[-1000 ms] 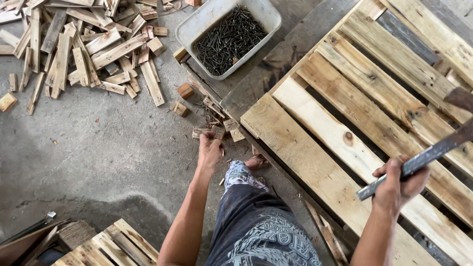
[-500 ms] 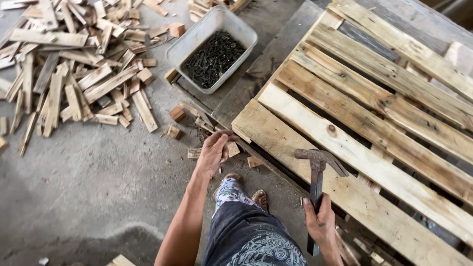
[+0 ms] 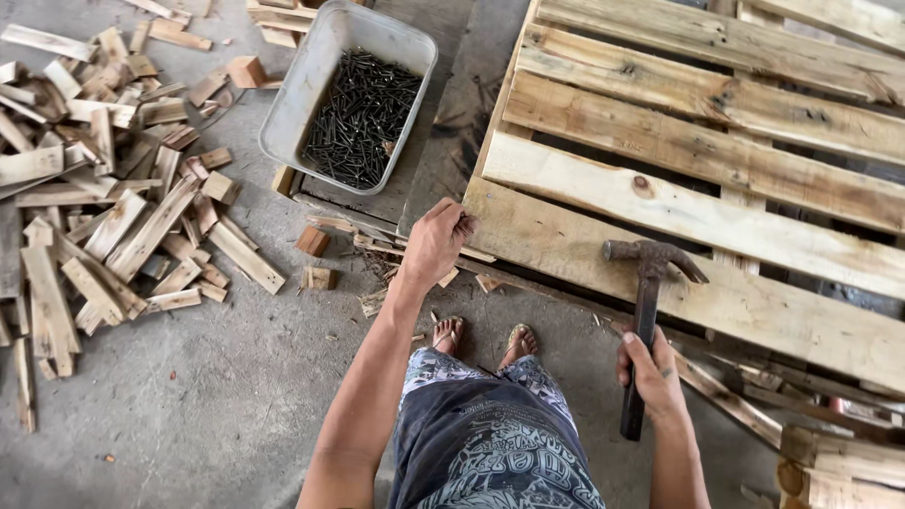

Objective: The person assembles a wooden pallet by hand, placing small wooden blocks onto the pallet frame and securing them with nails using a hammer. The person repeatedly picks nails from a nearby container and hammers them into the wood to fasten the blocks in place.

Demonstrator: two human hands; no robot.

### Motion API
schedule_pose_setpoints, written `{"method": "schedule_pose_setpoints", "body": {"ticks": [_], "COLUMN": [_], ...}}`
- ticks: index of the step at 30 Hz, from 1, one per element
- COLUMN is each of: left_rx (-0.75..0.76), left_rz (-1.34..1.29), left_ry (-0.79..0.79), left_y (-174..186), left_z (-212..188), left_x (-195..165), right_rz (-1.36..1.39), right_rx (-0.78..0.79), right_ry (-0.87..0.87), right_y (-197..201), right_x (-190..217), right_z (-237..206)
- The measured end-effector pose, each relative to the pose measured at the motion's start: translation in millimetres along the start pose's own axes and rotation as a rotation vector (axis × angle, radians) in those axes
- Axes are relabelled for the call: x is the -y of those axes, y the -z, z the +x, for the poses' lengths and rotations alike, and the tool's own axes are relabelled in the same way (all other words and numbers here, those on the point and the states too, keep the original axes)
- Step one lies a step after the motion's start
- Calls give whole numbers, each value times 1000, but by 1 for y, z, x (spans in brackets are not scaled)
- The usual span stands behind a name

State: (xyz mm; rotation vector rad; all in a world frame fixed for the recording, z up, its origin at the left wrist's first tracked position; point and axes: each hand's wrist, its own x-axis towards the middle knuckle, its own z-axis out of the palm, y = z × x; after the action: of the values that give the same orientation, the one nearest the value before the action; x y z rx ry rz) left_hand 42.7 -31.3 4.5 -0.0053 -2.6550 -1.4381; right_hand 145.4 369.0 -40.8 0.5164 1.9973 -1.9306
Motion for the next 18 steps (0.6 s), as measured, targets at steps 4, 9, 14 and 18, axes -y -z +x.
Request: {"method": "schedule_pose_setpoints", "body": {"ticks": [4, 9, 14, 18], "left_rx": [1, -16, -22, -55], "left_rz": [-30, -28, 27, -2], "left_ry": [-89, -172, -186, -287], "left_y": [-5, -13, -16, -22], "left_z": [-1, -1, 2, 2], "left_x": [10, 22, 29, 38], "right_rz": [214, 181, 6, -227], "right_rx": [35, -43, -26, 18], "right_ry": [-23, 89, 323, 656], "right_y": [-17, -56, -89, -104], "right_x": [10, 29, 67, 96], "right_z": [-14, -42, -73, -83]}}
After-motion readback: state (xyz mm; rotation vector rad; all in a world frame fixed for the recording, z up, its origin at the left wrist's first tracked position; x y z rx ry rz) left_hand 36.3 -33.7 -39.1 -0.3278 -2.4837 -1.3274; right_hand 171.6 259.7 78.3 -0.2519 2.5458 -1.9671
